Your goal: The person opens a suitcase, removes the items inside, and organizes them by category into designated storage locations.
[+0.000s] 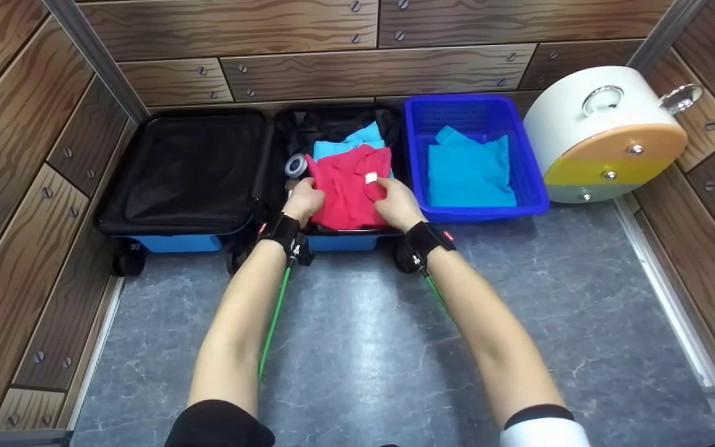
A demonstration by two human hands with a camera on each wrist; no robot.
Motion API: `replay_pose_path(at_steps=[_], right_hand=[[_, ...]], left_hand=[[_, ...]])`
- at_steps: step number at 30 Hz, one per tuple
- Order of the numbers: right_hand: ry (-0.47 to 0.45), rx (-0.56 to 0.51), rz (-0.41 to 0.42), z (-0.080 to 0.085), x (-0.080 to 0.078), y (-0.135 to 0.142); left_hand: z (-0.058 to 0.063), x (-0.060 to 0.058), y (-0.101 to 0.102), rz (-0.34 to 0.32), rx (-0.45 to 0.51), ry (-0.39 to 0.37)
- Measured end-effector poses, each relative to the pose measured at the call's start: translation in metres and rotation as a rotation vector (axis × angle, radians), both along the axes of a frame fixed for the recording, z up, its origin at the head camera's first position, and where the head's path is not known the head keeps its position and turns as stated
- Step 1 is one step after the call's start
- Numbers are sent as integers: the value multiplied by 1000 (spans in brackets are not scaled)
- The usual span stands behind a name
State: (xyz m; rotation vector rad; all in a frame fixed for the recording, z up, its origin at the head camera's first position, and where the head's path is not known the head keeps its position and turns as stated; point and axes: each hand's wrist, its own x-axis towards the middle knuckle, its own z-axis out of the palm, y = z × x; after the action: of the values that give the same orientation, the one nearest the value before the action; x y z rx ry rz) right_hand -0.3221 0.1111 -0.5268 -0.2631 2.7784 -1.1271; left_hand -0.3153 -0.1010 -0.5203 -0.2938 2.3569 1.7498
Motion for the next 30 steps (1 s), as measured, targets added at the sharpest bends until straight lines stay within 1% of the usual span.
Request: replay_pose_path(at_steps=[4, 10, 17, 21, 24, 28, 30], right_hand=[[26, 23, 26, -2, -1, 1], [59, 35, 60, -3, -1, 4], [77, 26, 72, -2, -2, 5], [92, 17, 69, 0, -3, 7], [111, 9, 70, 2, -4, 9], [141, 0, 66, 7, -7, 14], [151, -11, 60, 10, -9, 18]], left_hand=[[0, -1, -2, -1, -57, 21], [-1, -4, -3, -10, -80, 56], [5, -4, -2, -17, -184, 95], [8, -5, -1, -16, -219, 110], [10, -7, 0, -10, -230, 126], [15, -9, 3, 7, -216, 157], [18, -10, 7, 11, -189, 174]])
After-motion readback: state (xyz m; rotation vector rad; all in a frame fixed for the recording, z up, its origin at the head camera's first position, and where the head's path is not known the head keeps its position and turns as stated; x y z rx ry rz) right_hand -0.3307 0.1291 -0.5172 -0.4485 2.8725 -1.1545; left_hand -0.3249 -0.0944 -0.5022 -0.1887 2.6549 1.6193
